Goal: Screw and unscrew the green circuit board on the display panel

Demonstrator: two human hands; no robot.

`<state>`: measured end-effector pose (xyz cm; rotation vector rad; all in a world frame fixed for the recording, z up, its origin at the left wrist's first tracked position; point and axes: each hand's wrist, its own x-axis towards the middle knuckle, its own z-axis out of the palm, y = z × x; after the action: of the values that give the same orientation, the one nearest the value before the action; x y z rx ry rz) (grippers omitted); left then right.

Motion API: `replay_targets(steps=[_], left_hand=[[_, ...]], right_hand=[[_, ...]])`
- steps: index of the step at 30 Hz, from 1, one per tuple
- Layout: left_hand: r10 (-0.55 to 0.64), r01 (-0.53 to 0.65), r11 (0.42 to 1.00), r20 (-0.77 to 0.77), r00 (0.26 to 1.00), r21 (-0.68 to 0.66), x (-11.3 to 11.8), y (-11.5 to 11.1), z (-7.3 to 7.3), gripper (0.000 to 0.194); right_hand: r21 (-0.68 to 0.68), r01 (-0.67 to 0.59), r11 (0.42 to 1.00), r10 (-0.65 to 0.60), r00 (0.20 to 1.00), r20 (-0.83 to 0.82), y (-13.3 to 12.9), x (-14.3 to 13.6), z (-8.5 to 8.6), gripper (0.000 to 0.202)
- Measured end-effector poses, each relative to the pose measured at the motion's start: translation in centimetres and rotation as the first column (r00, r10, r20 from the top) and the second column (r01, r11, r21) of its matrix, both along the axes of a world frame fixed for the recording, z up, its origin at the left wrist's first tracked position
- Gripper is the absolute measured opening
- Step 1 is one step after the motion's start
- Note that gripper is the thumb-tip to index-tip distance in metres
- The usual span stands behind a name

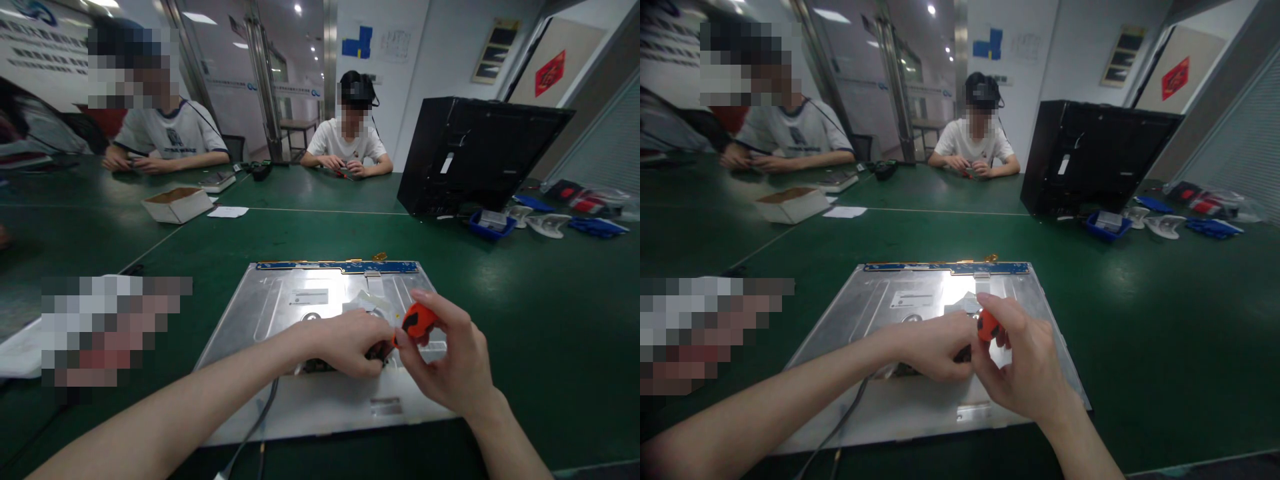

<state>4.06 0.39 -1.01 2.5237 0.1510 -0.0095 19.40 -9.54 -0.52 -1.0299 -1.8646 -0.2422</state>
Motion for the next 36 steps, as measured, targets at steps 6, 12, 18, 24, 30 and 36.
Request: replay_targets(steps=[6, 12, 18, 24, 30, 36], left_hand=[[-0.015, 0.015, 1.0, -0.01, 1.0, -0.012, 0.01, 0.04, -0.09, 0.014], [0.005, -0.005, 1.0, -0.04, 0.999, 0.01, 0.01, 0.04, -0.11, 0.011], [-0.007, 0.007, 1.0, -0.032, 0.999, 0.005, 0.04, 0.04, -0.16, 0.014], [-0.002, 0.003, 1.0, -0.04, 0.999, 0.025, 0.03, 0.09, -0.26, 0.01], [0.001, 0.001, 0.999, -0.061, 0.998, 0.033, 0.03, 0.09, -0.43, 0.005], [-0.002, 0.003, 1.0, -0.056, 0.998, 0.015, -0.03, -0.03, -0.36, 0.008]], right_hand=[[0.001, 0.018, 1.0, -0.018, 1.0, 0.019, 0.0, 0.05, 0.1, 0.048], [-0.065, -0.017, 0.998, 0.017, 1.0, -0.001, -0.24, -0.03, 0.36, 0.052], [-0.072, -0.013, 0.997, 0.011, 1.0, -0.02, -0.31, 0.01, 0.3, 0.055], [-0.051, 0.005, 0.999, -0.006, 1.0, -0.016, -0.29, 0.05, 0.25, 0.053], [-0.033, 0.0, 0.999, 0.0, 1.0, -0.012, -0.11, 0.01, 0.01, 0.053], [0.005, 0.017, 1.0, -0.017, 1.0, 0.012, 0.09, 0.1, -0.14, 0.053]])
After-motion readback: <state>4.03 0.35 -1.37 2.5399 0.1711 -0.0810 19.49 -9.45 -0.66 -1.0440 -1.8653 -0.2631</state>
